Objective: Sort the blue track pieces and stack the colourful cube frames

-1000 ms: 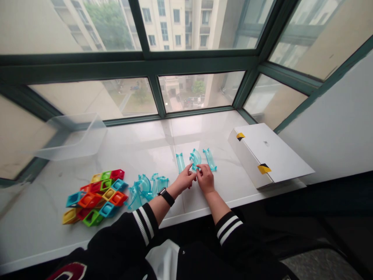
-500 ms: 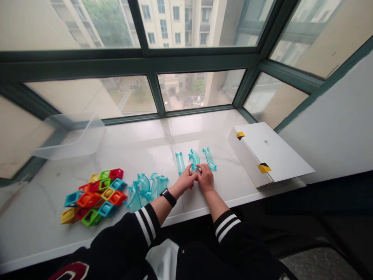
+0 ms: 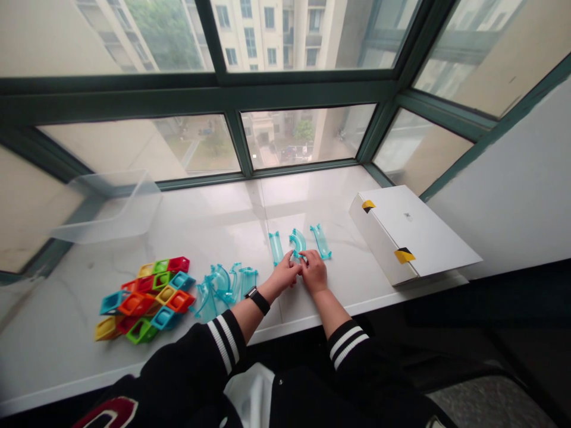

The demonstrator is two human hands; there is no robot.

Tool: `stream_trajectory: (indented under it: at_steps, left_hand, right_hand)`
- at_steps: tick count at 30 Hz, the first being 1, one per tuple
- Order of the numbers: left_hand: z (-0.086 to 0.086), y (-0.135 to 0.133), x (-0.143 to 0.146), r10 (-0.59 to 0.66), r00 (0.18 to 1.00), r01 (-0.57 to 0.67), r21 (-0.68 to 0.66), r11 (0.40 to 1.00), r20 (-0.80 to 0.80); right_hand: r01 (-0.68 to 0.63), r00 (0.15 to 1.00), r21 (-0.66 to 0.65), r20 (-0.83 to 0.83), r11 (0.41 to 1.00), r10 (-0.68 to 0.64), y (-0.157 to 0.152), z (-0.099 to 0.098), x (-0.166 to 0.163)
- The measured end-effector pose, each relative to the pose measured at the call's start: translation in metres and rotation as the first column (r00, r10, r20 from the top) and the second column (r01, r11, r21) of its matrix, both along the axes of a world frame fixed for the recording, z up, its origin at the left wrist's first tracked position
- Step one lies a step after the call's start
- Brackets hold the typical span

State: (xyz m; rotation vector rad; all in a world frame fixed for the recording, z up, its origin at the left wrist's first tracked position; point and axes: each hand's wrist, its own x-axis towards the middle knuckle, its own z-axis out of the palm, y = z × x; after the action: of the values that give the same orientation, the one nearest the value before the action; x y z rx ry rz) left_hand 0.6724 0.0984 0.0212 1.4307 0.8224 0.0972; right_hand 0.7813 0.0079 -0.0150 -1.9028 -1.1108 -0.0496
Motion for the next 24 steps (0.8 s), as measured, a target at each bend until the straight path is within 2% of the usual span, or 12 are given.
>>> stream_trajectory:
  at_steps: [24]
  left_hand:
    - [-0.0065, 0.0014, 0.0011, 0.001, 1.000, -0.001, 0.003, 1.000, 0.003]
  right_hand:
    - [0.020, 0.998, -0.031, -0.063, 0.999, -0.022, 0.0006, -0.0045, 0.0006]
